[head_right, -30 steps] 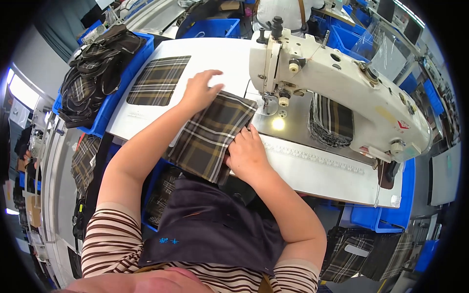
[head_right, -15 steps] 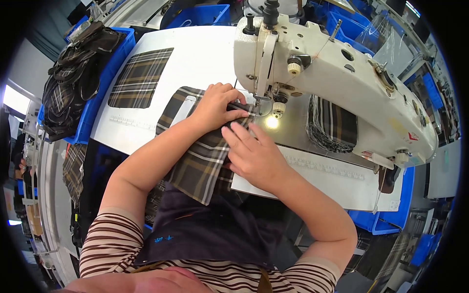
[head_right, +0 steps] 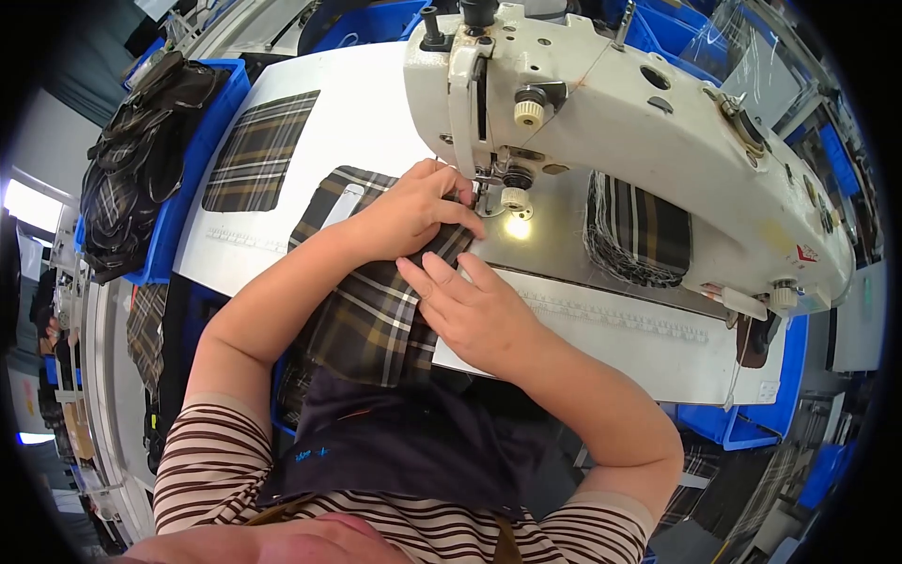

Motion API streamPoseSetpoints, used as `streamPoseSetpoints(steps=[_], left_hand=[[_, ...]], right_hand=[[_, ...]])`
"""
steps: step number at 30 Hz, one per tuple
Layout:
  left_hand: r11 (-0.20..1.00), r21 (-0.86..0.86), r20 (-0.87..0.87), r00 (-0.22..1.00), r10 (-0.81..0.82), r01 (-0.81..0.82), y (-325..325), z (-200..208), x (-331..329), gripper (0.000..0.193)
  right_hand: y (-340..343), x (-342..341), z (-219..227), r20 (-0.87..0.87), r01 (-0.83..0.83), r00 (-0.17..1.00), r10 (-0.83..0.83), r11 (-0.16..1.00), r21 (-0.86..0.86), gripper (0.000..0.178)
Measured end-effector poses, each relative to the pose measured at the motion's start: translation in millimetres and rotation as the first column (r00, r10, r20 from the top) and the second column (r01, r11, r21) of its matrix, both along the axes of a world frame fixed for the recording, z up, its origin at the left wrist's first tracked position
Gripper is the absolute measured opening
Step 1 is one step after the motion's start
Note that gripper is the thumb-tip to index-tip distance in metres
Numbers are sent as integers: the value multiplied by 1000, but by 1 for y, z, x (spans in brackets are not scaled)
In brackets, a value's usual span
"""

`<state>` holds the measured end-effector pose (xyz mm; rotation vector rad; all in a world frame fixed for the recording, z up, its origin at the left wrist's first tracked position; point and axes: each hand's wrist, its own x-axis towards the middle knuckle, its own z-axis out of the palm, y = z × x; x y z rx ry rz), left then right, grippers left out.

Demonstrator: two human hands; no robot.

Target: Sewing pieces of plaid fabric together using an industrial sewing machine.

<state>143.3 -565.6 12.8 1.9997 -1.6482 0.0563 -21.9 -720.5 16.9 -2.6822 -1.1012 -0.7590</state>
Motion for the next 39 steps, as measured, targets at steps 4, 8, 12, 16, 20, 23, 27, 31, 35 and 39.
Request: streamPoseSetpoints(steps=[4,8,12,16,20,23,27,31,35,39], left_hand=[[998,-11,5,998,67,-67,3,-1,-3,55],[997,-56,-15,999,51,-51,4,-3,-3,53],[986,-30,95,982,164,-161,5,-2,1,42],[969,-60,32,970,242,-240,10,2,10,29],[963,-155,-110,973,205,-221,14,-2,19,24],[971,24,-348,908,232,-239,14,6,20,19],[958,47,-317,905,283,-283,9,1,14,17],[959,-114,-133,960,245,-260,7,-13,14,21],[949,0,-119,942,314,-316,3,-4,15,20],[921,147,-66,926,372,-360,-3,4,17,17]], right_hand=[[2,0,1,44,6,999,-6,1000,-14,13],[3,-6,1,1,51,999,-51,997,-52,12],[3,-3,-2,-108,2,994,-3,1000,-7,12],[3,3,9,4,-46,999,45,998,51,17],[4,5,11,-15,-18,1000,19,996,92,22],[0,3,6,-141,27,990,-13,995,98,26],[-3,2,7,-180,66,982,-54,996,62,29],[-2,3,8,-151,57,987,-52,998,29,27],[0,5,2,-51,-11,999,12,1000,21,23],[-2,3,4,-79,4,997,1,998,56,22]])
